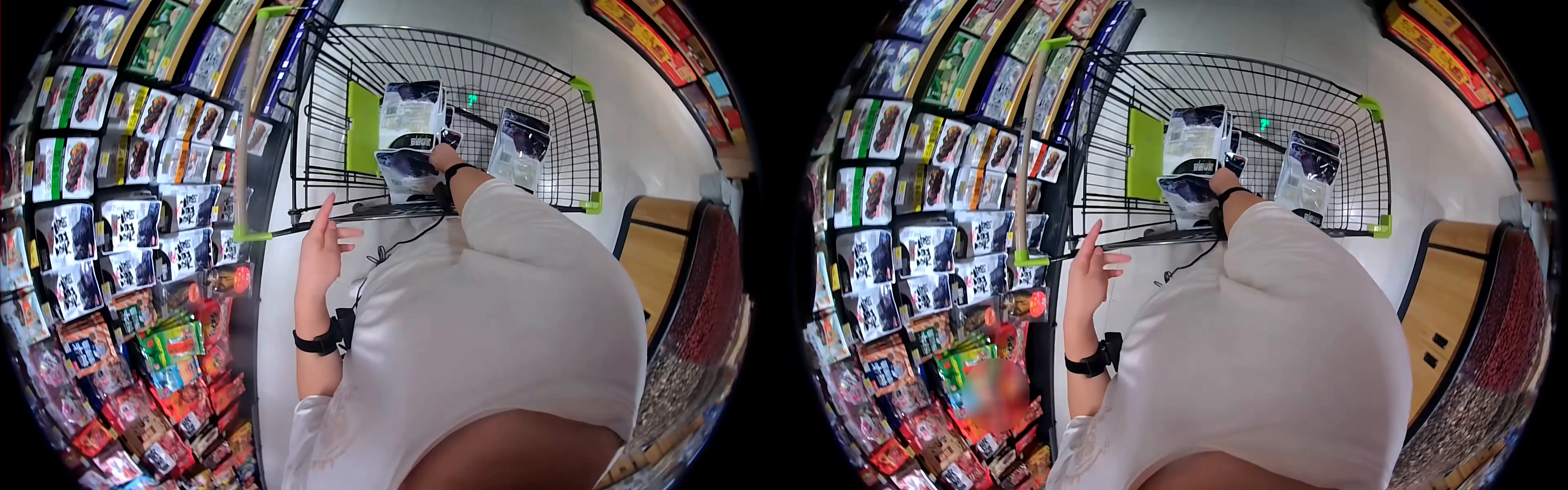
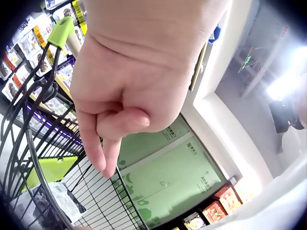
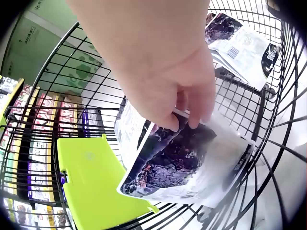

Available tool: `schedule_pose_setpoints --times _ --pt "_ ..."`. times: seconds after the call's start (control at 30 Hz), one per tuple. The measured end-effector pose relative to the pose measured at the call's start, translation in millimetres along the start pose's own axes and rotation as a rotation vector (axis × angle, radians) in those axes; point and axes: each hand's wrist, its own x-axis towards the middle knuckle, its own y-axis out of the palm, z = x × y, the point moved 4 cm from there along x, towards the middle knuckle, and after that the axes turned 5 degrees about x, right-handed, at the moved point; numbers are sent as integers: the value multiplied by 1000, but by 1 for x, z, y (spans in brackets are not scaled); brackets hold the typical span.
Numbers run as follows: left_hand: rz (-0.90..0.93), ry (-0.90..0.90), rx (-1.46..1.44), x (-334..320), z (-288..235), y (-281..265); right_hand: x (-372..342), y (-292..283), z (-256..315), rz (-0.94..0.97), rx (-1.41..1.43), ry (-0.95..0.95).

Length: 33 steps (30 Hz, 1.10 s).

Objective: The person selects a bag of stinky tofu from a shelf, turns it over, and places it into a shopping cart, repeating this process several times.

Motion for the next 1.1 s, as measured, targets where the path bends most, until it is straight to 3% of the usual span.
schedule_pose_setpoints --times 0.03,0.1,0.13,0.17,0.27,0.33,0.43,0.47,0.5,0.53,0.57,0.63,0.67,0.77,0.83,0.9,0.93,1.03,1.07,1.1 --pt "-15 -5 -10 -3 1 1 2 -5 2 8 -8 -16" --pt "-28 44 -45 -6 -4 0 3 -19 19 203 -99 -213" --pt "-32 74 -60 -6 -7 -2 19 -11 12 162 -27 -292" --pt "-45 82 -66 -4 -7 -4 -17 -98 66 314 18 -184" --pt "-8 33 -406 4 -9 -1 -45 -187 114 230 196 -168" --pt "7 -8 -446 19 3 0 -50 -224 129 30 560 -277" --pt "113 -62 -547 40 17 0 -111 -337 194 -77 694 -306" --pt "280 -130 -716 45 15 6 -137 -366 217 -64 766 -407" --pt "452 -204 -875 48 10 10 -170 -394 243 -142 822 -632" --pt "566 -138 -911 49 -1 11 -194 -411 260 -120 770 -808" --pt "569 -119 -891 48 -10 11 -221 -424 280 -213 787 -1100" --pt "419 135 -1237 40 -34 -11 -263 -437 314 -136 601 -1296" --pt "410 164 -1225 29 -48 -29 -276 -437 327 -129 499 -1311" --pt "347 544 -1106 -24 -91 -93 -284 -423 358 -142 327 -1263" --pt "207 579 -1148 -31 -53 -139 -276 -410 381 -120 282 -1266" --pt "219 630 -982 -49 -38 -171 -268 -400 408 -114 260 -1230" --pt "211 559 -1065 -61 -31 -185 -262 -392 422 -44 236 -1253" --pt "-100 498 -913 -101 -11 -221 -250 -376 470 122 397 -1266" --pt "-153 536 -898 -117 -13 -232 -240 -369 487 283 510 -1383" --pt "-182 557 -906 -131 -8 -245 -237 -361 507 301 491 -1410"
